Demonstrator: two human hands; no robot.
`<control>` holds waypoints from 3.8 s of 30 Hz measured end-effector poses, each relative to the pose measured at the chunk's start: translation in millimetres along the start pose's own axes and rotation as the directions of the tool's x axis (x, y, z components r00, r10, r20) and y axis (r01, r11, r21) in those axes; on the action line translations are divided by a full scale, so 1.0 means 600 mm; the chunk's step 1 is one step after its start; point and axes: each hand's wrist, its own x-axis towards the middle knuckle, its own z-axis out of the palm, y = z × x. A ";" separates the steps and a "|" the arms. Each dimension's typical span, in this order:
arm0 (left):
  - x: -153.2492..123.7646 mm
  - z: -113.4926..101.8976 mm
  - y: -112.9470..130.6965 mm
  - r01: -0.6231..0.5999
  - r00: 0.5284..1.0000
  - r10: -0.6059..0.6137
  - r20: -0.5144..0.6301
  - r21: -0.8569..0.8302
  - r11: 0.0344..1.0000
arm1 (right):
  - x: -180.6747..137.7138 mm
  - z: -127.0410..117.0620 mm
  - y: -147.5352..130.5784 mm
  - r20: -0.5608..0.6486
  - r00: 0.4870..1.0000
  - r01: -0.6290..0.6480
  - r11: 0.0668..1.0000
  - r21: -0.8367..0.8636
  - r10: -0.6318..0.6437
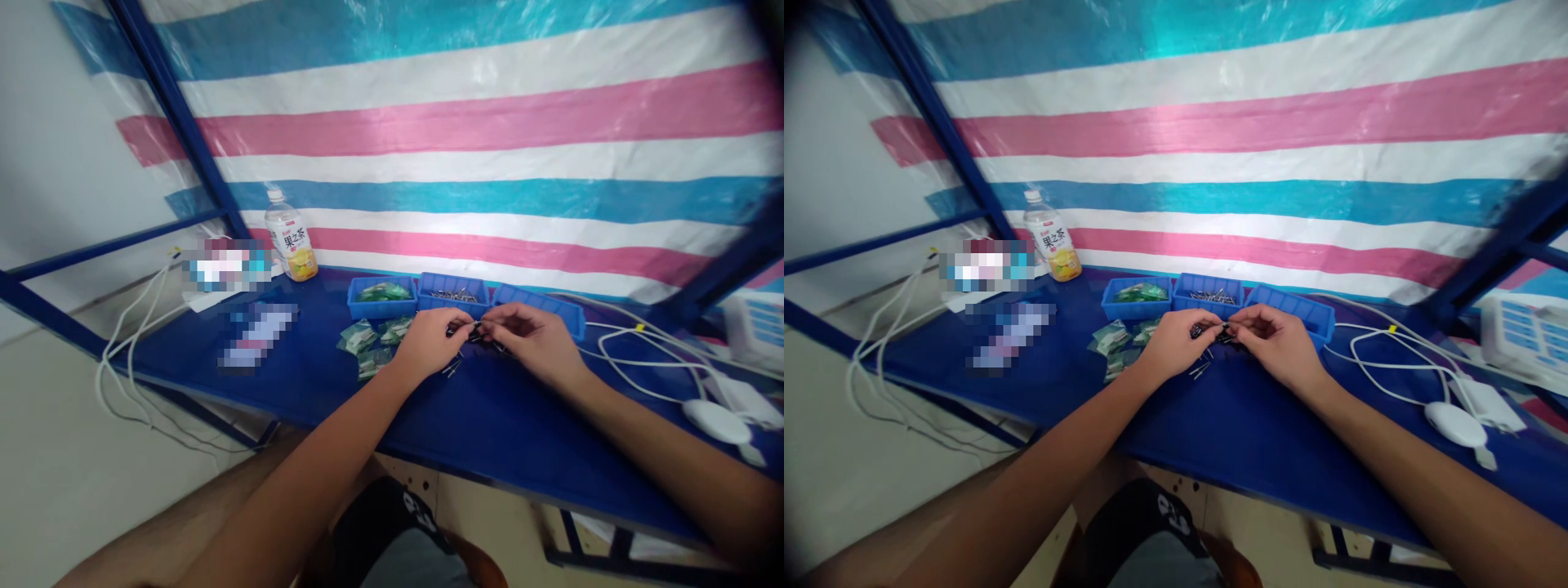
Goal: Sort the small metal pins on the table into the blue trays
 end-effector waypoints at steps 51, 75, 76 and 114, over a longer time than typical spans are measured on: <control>0.001 0.006 -0.012 0.148 0.984 -0.171 -0.056 -0.284 0.947 | -0.005 -0.009 -0.005 0.009 0.959 0.263 0.875 -0.407 -0.284; -0.005 0.001 0.004 0.136 0.987 -0.112 0.116 -0.229 0.964 | -0.007 -0.011 -0.013 0.062 0.979 0.203 0.890 -0.408 -0.194; -0.005 0.002 0.002 0.139 0.984 -0.107 0.141 -0.244 0.960 | -0.007 -0.011 -0.012 0.040 0.982 0.186 0.890 -0.416 -0.187; -0.001 0.000 0.000 0.110 0.993 -0.114 -0.034 -0.102 0.989 | -0.006 -0.003 -0.006 0.261 0.925 0.372 0.795 -0.480 -0.275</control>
